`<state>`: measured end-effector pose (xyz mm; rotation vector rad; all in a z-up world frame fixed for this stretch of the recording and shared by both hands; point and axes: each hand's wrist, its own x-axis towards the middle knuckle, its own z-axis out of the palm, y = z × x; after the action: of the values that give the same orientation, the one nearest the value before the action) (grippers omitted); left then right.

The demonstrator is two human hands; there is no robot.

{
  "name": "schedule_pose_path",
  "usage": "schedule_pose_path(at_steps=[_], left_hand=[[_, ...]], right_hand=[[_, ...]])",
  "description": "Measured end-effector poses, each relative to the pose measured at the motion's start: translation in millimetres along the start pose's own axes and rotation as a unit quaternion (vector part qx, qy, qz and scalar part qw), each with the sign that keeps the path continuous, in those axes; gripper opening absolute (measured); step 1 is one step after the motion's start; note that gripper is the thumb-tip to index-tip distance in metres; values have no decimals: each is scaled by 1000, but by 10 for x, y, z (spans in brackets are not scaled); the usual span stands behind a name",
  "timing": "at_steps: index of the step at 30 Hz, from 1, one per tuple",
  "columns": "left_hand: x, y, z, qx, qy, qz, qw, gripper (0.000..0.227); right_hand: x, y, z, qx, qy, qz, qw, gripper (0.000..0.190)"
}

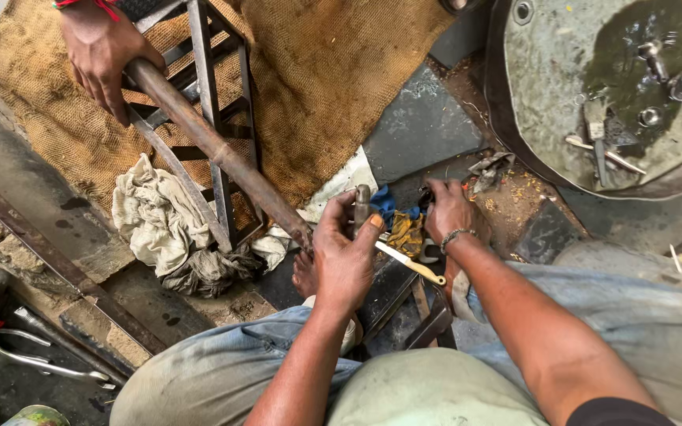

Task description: The person removes a small metal component from a long rod using a wrench, cleans it with a cloth, and then reattaches it and other small parts by hand.

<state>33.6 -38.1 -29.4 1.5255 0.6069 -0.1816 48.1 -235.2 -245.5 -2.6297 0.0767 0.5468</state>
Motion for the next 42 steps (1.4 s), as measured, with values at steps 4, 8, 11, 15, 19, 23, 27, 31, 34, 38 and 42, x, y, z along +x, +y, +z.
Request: schedule_pose_path(at_steps=[4,8,11,15,19,23,27,31,34,38,42], left_hand=[[2,-23,-48,-33,24,-10,999,33],[24,-103,-62,-136,42,-66,988,34],[58,-134,-53,-185,57,-78,978,36],[87,-161,-54,-190,69,-99,974,36],[89,-191,-70,-206,53,-96,972,35],[93,-178,-81,-190,58,-93,976,35],[85,-177,-73,-188,59,-108,974,36],[88,-168,-48,-206,54,-120,970,37],[81,-164,-48,-187,51,-124,973,35],[77,-219,-63,-185,55,-102,976,38],[110,-268,-68,-152,73,-102,980,39]], right_hand=[[156,6,-32,-25,-78,-75,994,59],[246,-16,60,-61,-107,-90,988,43],[295,-50,118,-32,-125,-21,991,36],[573,-64,101,30,-61,56,996,25],[943,25,25,197,92,34,975,28],[1102,196,21,446,64,193,872,18],[948,415,66,371,119,181,903,12],[834,226,-9,245,69,189,948,27],[802,-71,-166,158,21,170,973,57],[888,-299,-259,46,-9,77,996,88],[1005,-290,-104,-19,6,-89,996,65]])
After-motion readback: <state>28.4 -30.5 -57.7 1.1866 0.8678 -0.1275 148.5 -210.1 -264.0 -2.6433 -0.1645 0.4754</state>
